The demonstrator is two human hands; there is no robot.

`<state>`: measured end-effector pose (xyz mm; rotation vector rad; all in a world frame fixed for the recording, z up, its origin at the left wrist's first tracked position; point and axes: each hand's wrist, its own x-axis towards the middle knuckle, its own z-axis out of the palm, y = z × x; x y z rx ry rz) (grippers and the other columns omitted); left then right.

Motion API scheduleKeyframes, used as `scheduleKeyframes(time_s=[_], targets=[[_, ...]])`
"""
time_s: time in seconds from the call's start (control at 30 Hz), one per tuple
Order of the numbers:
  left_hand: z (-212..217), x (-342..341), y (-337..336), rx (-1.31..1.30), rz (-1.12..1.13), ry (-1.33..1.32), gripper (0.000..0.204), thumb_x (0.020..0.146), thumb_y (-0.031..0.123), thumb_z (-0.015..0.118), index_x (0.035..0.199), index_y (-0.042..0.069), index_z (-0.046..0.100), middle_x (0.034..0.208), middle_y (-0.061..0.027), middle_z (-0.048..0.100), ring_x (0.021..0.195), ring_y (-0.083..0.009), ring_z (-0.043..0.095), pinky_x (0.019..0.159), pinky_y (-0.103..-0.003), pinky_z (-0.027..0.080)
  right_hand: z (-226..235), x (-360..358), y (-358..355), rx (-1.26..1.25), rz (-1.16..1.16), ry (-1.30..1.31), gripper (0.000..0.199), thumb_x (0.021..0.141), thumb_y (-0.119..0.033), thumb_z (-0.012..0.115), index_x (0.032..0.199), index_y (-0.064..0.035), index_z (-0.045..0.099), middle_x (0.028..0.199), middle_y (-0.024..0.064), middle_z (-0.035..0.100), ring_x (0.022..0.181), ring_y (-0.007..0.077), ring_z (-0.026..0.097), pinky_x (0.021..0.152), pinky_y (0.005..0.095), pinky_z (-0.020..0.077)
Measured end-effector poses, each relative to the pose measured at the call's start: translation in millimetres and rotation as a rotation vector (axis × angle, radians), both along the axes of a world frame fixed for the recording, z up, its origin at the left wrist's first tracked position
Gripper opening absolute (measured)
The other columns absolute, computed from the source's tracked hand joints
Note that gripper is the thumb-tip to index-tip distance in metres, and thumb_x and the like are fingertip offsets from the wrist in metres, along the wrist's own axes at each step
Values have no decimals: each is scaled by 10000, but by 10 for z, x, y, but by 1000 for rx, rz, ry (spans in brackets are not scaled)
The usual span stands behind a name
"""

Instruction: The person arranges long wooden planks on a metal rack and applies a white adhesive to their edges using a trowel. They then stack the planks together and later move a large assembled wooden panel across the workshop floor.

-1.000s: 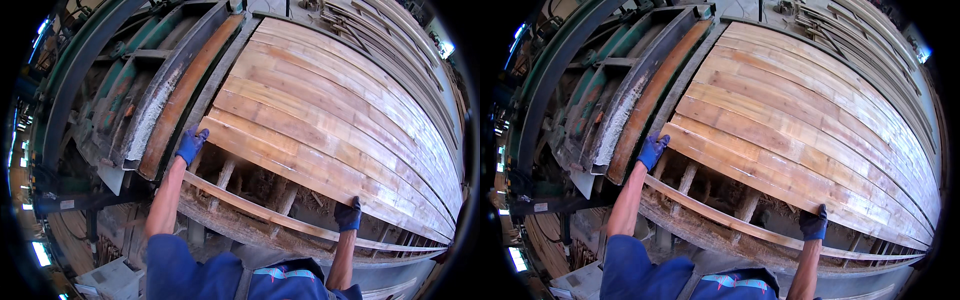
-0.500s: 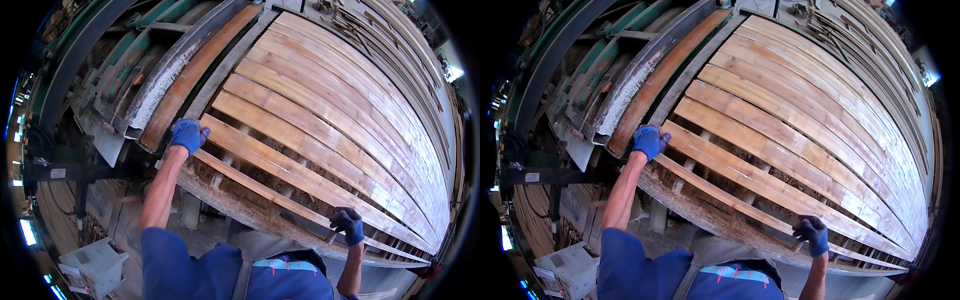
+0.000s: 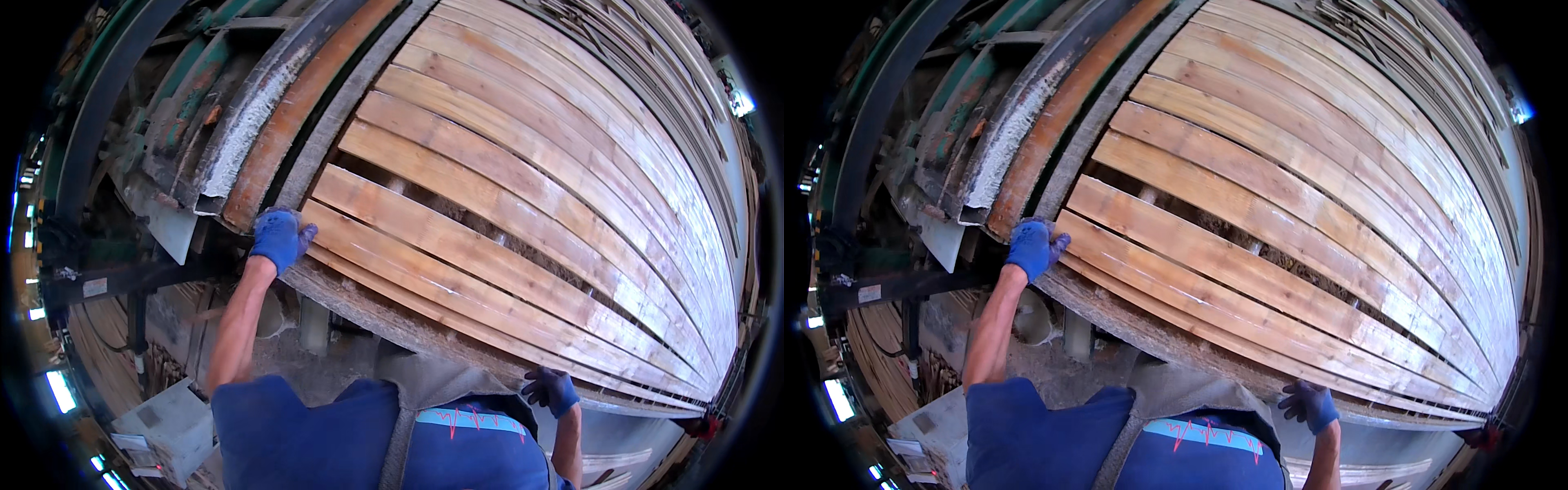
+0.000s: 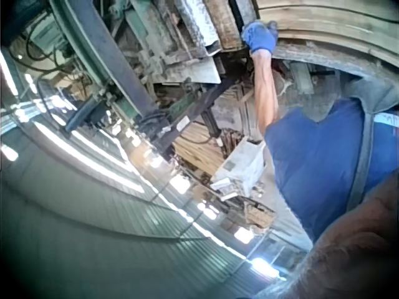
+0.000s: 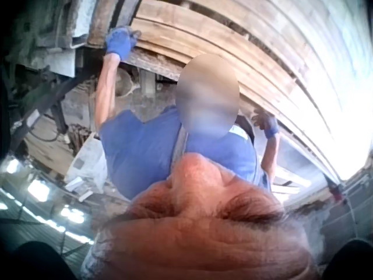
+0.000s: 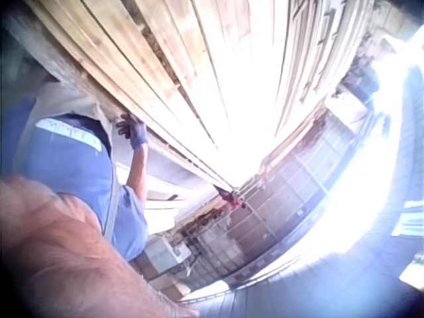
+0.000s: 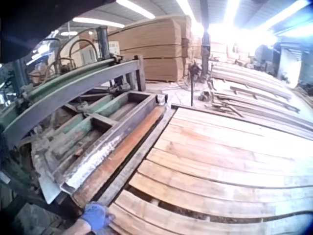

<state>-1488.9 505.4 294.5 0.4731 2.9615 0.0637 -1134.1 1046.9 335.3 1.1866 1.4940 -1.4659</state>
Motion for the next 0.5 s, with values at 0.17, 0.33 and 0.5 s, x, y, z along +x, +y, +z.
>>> scheduleKeyframes(time_s=[0.17,0.33,0.5], targets=[[-44,-132,152,-24,72,-12,383,794,408,731,789,26,718,843,-232,689,794,-384,675,725,-479,532,-248,15,10,-67,-310,-4,468,1021,-405,444,1073,14,647,767,148,719,493,213,617,389,274,380],[-20,-188,-130,98,238,41,400,915,431,582,909,51,707,869,-229,695,850,-424,676,779,-509,534,-378,155,101,-185,-510,-10,503,1013,-460,452,1109,3,625,823,136,733,497,194,606,374,284,407],[-376,199,-493,-11,249,-4,370,964,341,473,999,39,684,871,-265,682,806,-445,669,756,-522,535,-537,243,55,-128,-607,35,511,989,-488,498,1133,-12,614,843,116,735,531,202,634,376,296,422]])
